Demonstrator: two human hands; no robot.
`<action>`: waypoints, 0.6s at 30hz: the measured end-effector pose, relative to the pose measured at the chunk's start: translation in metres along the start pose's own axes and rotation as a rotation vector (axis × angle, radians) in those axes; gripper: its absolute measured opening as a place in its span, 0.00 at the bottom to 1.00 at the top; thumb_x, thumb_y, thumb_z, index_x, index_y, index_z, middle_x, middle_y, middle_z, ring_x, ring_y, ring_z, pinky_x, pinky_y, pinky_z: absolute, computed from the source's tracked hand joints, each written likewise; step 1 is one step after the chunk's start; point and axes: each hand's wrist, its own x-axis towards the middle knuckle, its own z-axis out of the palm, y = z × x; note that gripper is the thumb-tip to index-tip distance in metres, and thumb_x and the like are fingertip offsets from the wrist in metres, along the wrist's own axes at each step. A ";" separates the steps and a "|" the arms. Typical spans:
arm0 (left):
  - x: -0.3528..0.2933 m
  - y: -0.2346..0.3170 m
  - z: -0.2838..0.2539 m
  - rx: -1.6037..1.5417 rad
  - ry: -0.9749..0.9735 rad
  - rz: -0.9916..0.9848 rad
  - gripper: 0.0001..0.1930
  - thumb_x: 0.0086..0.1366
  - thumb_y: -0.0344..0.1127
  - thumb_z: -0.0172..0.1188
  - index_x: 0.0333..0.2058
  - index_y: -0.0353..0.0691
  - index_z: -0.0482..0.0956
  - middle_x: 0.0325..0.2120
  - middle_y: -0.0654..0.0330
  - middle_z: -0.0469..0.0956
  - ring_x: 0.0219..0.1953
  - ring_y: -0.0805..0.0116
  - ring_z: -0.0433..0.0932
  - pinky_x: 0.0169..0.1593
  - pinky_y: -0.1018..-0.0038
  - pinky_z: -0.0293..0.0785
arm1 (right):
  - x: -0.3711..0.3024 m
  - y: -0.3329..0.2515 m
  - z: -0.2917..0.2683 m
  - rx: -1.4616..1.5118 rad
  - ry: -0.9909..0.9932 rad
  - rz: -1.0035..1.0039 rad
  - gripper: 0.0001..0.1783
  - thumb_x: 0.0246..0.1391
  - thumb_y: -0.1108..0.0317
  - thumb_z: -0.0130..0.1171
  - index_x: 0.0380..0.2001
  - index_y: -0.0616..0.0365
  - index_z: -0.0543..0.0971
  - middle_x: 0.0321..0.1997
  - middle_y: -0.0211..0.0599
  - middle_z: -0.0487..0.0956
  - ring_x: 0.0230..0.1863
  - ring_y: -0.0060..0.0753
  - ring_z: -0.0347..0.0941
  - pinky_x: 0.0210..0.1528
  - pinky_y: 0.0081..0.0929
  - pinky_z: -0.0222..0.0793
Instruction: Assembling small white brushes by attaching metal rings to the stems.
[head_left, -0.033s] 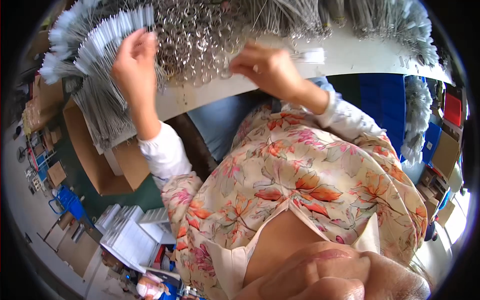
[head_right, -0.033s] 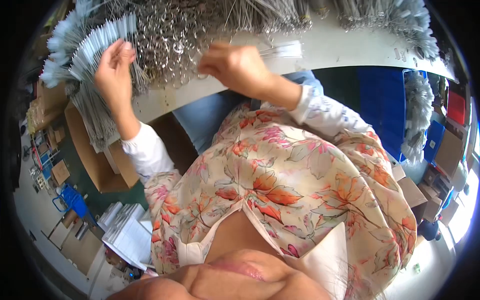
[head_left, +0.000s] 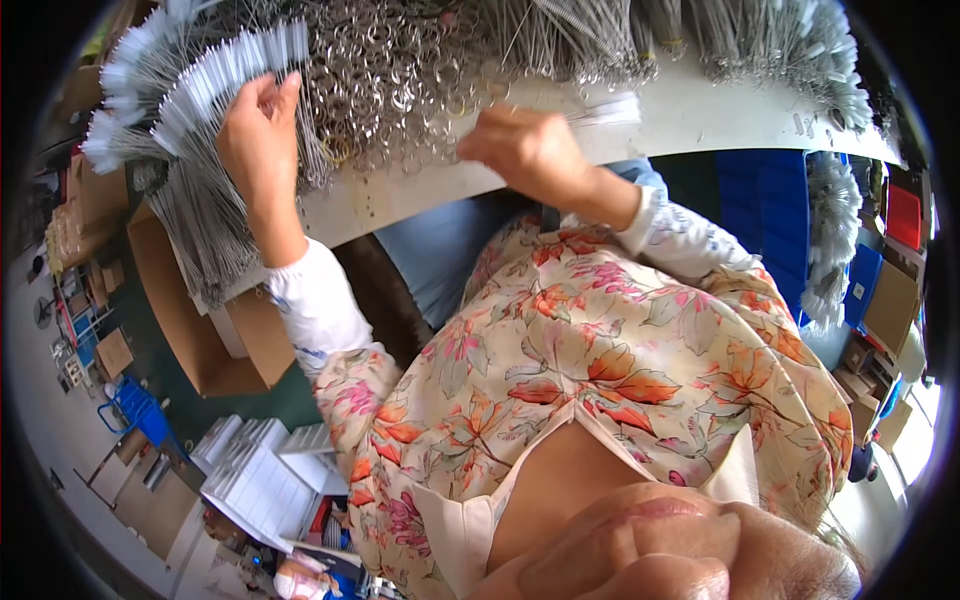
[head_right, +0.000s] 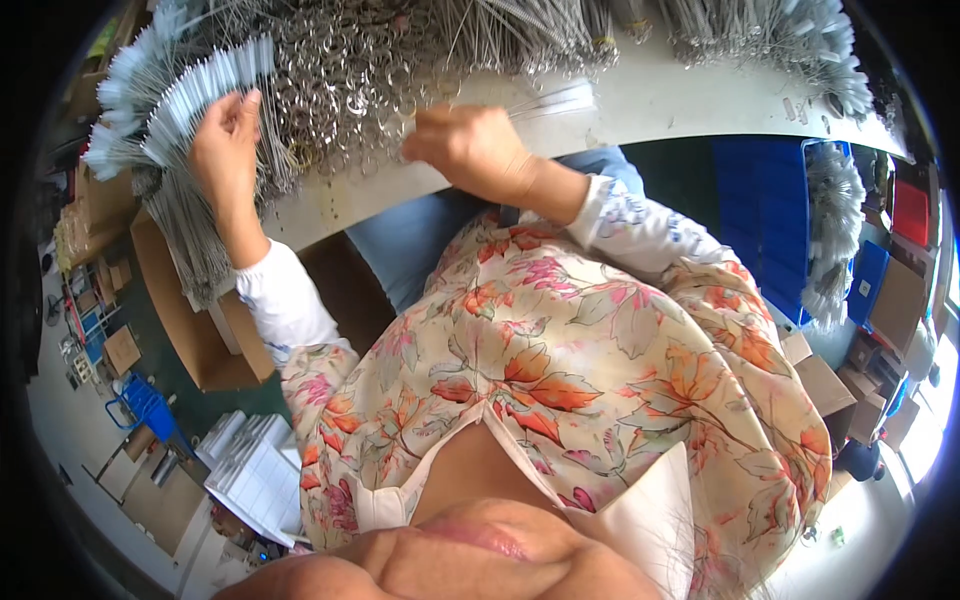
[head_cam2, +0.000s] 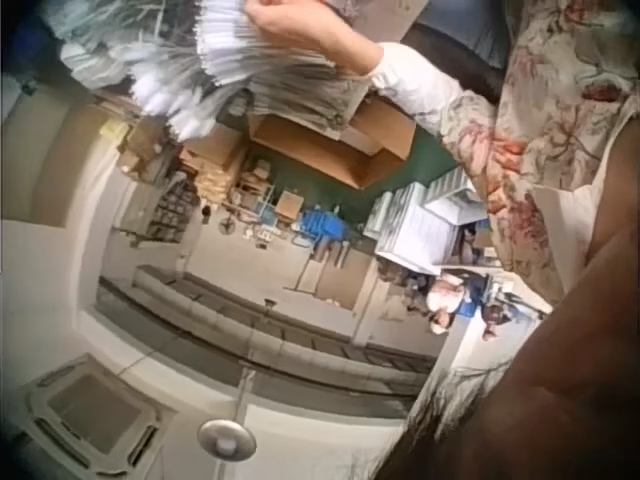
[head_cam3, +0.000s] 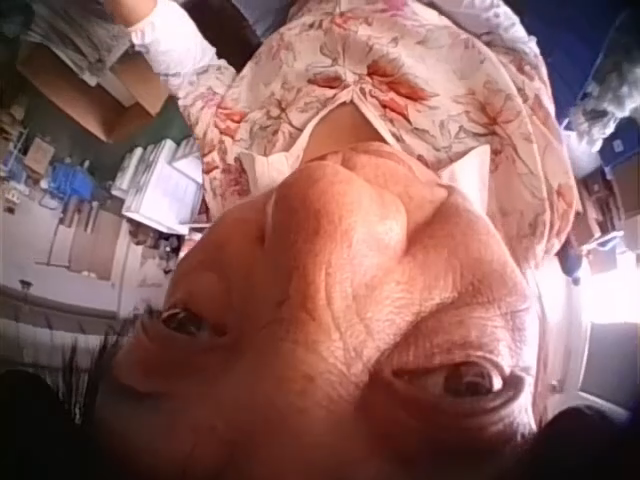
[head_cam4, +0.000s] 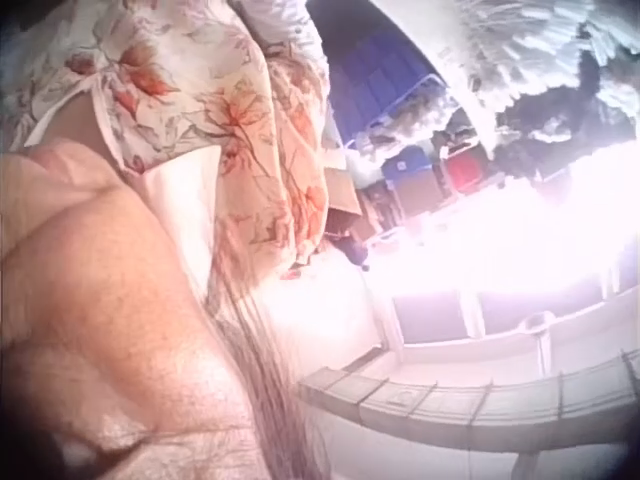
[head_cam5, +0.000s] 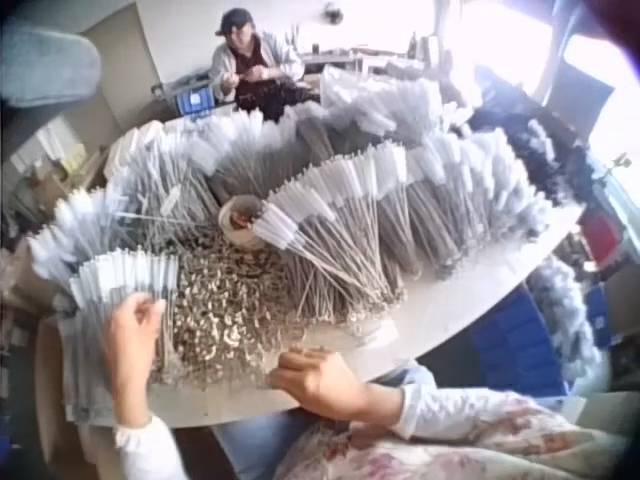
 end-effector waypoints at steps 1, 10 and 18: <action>0.012 -0.011 0.009 0.208 -0.107 0.023 0.15 0.58 0.45 0.60 0.35 0.38 0.79 0.32 0.52 0.80 0.33 0.58 0.79 0.36 0.67 0.73 | -0.007 0.006 0.009 -0.061 -0.005 -0.091 0.09 0.39 0.69 0.64 0.28 0.55 0.79 0.30 0.30 0.76 0.29 0.28 0.72 0.31 0.26 0.69; 0.020 -0.031 0.018 0.257 -0.058 0.047 0.12 0.58 0.46 0.56 0.29 0.44 0.79 0.26 0.53 0.78 0.32 0.50 0.77 0.34 0.61 0.71 | 0.055 0.067 -0.075 -0.154 0.302 0.196 0.08 0.46 0.70 0.60 0.33 0.50 0.79 0.30 0.30 0.76 0.31 0.37 0.75 0.28 0.27 0.71; 0.009 -0.027 0.009 0.174 0.048 0.037 0.09 0.58 0.41 0.55 0.31 0.44 0.78 0.25 0.53 0.79 0.28 0.55 0.78 0.34 0.65 0.74 | 0.088 0.106 -0.095 -0.344 -0.093 0.425 0.11 0.47 0.58 0.59 0.34 0.45 0.81 0.25 0.28 0.76 0.26 0.29 0.73 0.32 0.28 0.68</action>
